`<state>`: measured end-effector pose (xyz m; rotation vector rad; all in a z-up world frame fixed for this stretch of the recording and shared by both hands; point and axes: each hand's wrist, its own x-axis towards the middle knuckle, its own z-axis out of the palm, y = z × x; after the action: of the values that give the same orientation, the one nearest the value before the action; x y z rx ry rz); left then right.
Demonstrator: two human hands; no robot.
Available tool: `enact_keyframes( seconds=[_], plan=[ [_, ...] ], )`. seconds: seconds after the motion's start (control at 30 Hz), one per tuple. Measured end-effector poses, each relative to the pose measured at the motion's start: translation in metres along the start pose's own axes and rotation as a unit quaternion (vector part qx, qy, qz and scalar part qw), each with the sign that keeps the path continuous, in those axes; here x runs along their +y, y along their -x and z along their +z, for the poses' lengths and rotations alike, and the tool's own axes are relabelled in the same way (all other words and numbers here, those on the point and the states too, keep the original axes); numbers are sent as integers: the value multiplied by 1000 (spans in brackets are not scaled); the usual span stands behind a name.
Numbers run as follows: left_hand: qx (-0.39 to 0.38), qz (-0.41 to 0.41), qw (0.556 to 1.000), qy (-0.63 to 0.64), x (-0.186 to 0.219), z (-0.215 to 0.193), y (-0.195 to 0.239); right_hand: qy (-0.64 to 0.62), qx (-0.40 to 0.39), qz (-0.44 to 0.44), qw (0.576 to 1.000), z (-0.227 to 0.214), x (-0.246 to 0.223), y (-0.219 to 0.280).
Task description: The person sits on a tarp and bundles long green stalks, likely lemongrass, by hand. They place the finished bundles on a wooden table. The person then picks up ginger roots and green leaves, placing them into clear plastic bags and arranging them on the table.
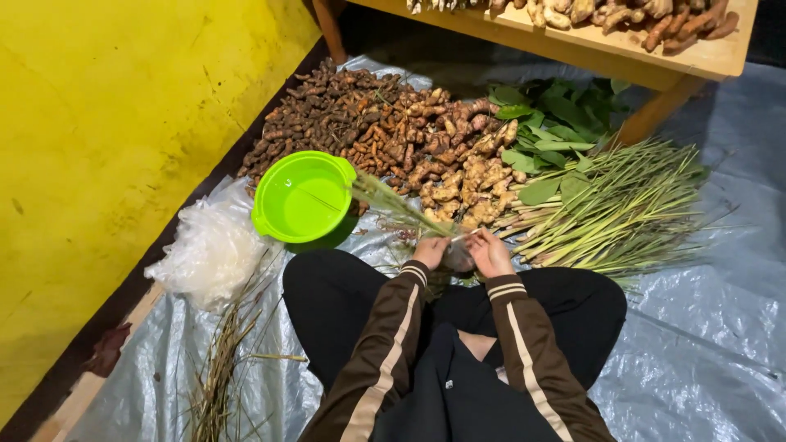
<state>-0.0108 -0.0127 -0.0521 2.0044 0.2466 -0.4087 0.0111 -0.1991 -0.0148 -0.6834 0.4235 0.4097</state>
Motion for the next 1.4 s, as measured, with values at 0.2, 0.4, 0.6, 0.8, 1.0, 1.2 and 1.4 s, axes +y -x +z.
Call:
enact_keyframes(
  seconds=[0.2, 0.4, 0.6, 0.8, 1.0, 1.2, 1.4],
  plan=[
    [134, 27, 973, 185, 16, 13, -10, -131, 23, 40, 990, 8, -20, -23],
    [199, 44, 876, 437, 95, -15, 42, -122, 7, 37, 992, 28, -42, -20],
    [211, 159, 950, 163, 80, -30, 44, 28, -44, -16, 998, 58, -55, 34],
    [234, 299, 870, 314, 150, -57, 110, 217, -61, -119, 967, 94, -46, 74],
    [236, 265, 809, 469, 147, -59, 104, 272, -9, -208, 940, 61, -9, 28],
    [203, 237, 759, 571, 182, -72, 142, 295, -11, -132, 946, 164, -25, 163],
    [227, 201, 799, 519, 151, -66, 101, 245, -101, -101, 959, 85, -7, 89]
  ],
)
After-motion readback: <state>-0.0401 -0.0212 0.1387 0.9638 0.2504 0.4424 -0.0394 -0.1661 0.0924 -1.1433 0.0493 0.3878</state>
